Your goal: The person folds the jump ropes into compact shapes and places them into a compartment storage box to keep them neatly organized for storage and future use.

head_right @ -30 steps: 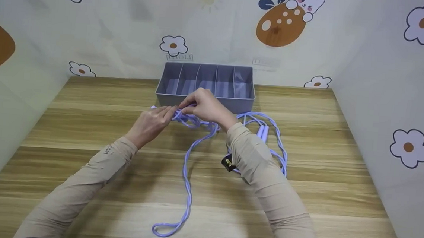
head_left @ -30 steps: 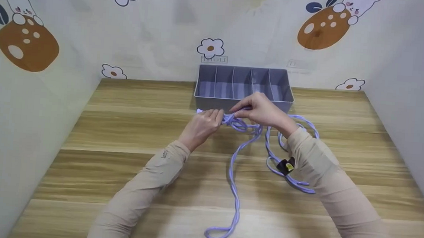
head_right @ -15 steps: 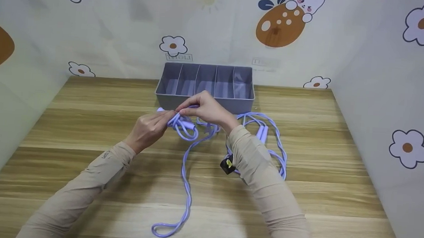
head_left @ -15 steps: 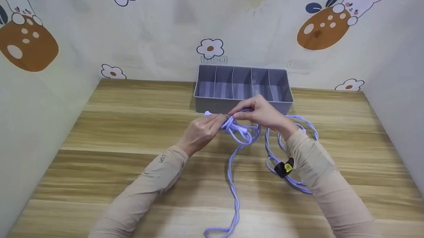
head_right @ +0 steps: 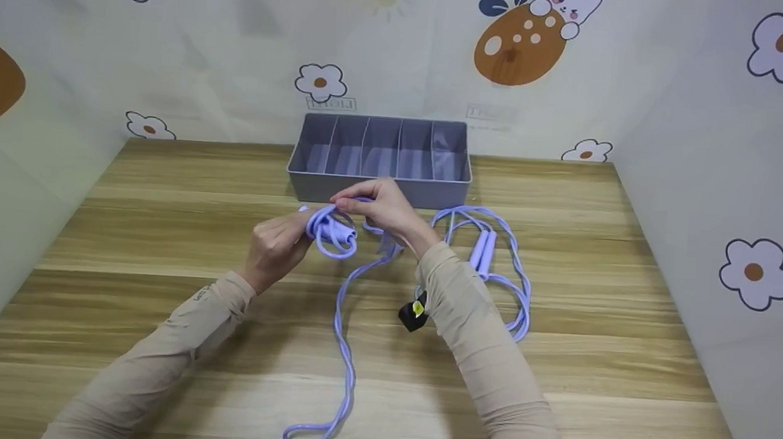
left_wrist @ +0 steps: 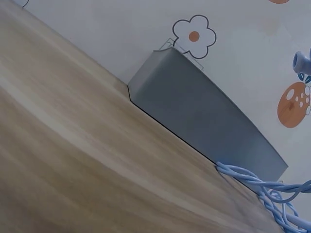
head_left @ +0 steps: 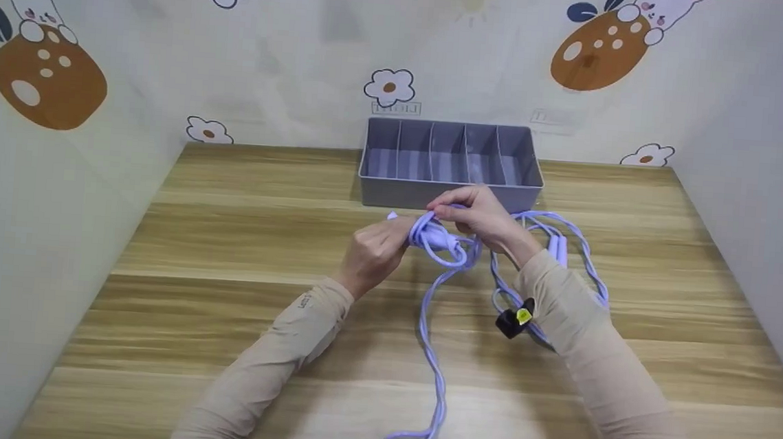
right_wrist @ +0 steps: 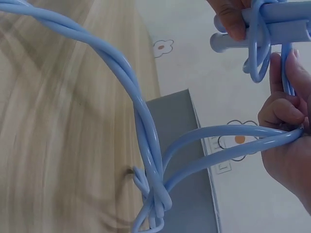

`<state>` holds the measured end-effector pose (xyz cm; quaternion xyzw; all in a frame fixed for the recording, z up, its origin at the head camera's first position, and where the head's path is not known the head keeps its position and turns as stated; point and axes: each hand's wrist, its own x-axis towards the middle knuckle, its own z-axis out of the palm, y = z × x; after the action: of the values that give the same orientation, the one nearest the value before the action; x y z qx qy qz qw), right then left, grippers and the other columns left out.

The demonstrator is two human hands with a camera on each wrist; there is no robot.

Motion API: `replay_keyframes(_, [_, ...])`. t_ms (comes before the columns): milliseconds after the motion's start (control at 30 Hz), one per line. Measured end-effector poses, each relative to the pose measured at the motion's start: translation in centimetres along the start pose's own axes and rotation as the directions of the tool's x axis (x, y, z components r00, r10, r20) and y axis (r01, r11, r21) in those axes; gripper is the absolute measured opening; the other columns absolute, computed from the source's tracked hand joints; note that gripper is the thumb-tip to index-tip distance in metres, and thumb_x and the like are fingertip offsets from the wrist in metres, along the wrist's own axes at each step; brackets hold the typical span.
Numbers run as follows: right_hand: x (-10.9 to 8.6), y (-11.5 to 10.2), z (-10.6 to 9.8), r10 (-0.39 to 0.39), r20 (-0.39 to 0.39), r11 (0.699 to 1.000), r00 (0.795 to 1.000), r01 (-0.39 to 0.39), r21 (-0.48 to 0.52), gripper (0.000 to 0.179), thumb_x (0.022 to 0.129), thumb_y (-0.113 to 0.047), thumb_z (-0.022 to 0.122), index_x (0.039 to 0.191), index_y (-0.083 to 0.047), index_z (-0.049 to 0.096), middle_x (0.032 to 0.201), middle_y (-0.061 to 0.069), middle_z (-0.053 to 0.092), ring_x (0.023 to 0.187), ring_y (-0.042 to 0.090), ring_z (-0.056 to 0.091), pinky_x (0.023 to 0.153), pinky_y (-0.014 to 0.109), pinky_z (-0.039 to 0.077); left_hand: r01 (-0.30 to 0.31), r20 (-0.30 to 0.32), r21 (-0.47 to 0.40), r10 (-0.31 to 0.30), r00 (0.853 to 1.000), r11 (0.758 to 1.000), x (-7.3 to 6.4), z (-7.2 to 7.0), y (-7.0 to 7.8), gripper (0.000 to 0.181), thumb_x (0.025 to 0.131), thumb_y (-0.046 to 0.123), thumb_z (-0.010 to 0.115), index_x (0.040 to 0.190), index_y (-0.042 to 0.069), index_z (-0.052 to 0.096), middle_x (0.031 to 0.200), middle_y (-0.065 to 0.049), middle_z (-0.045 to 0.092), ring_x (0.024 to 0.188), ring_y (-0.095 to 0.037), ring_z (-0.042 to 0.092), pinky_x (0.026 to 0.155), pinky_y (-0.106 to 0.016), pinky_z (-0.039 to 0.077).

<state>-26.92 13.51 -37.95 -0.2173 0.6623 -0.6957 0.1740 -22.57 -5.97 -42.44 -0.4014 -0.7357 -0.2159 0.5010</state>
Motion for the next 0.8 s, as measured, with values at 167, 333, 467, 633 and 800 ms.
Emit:
replay_keyframes(167, [0.0,0.4,0.4,0.004,-0.049,1.0,0.999,-0.004,0.006,0.02,0.082,-0.003,0.063,0.076,-0.019,0.073,0.073,-0.003,0.066,0.04,0.001,0.03,0.037,0.014,0.022,0.049,-0.044,-0.051,-0.051,0.998,0.998,-0.3,0.3,0.4,0.022,0.069,-0.006,0.068,0.091,-0.004,0.066,0.086,-0.014,0.069,0.077,-0.023,0.067,0.071,-0.029,0.054])
replay_keyframes(333, [0.0,0.8,0.5,-0.008,-0.093,1.0,0.996,0.008,-0.003,0.022,0.082,-0.001,0.062,0.075,-0.019,0.073,0.075,-0.003,0.067,0.04,0.001,0.029,0.037,0.014,0.022,0.103,-0.087,-0.083,-0.11,0.99,0.991,-0.7,0.7,0.5,0.023,0.069,-0.006,0.068,0.092,-0.005,0.066,0.086,-0.016,0.068,0.078,-0.025,0.067,0.073,-0.029,0.054])
replay_keyframes(467, [-0.1,1.2,0.6,-0.02,-0.111,1.0,0.994,0.021,0.007,0.029,0.083,0.004,0.058,0.075,-0.02,0.072,0.077,-0.004,0.068,0.038,0.0,0.028,0.036,0.013,0.022,0.152,-0.114,-0.087,-0.161,0.98,0.985,-1.1,1.0,0.7,0.025,0.067,-0.006,0.07,0.091,-0.006,0.066,0.085,-0.017,0.068,0.076,-0.026,0.066,0.071,-0.03,0.054])
replay_keyframes(633, [-0.1,1.7,1.0,-0.011,-0.147,0.999,0.989,0.015,0.028,0.035,0.084,0.008,0.053,0.074,-0.021,0.071,0.078,-0.007,0.068,0.036,0.0,0.027,0.036,0.014,0.021,0.229,-0.111,-0.086,-0.238,0.965,0.97,-1.3,1.4,0.8,0.026,0.065,-0.007,0.072,0.091,-0.006,0.065,0.084,-0.016,0.068,0.073,-0.024,0.067,0.068,-0.029,0.055])
replay_keyframes(800, [0.0,1.8,1.2,-0.008,-0.186,0.998,0.983,0.018,0.052,0.034,0.085,0.008,0.05,0.074,-0.018,0.069,0.078,-0.008,0.068,0.037,0.0,0.027,0.036,0.013,0.021,0.285,-0.124,-0.104,-0.296,0.947,0.953,-1.1,1.5,0.7,0.03,0.064,-0.007,0.073,0.093,-0.008,0.065,0.084,-0.017,0.068,0.069,-0.024,0.066,0.064,-0.029,0.055])
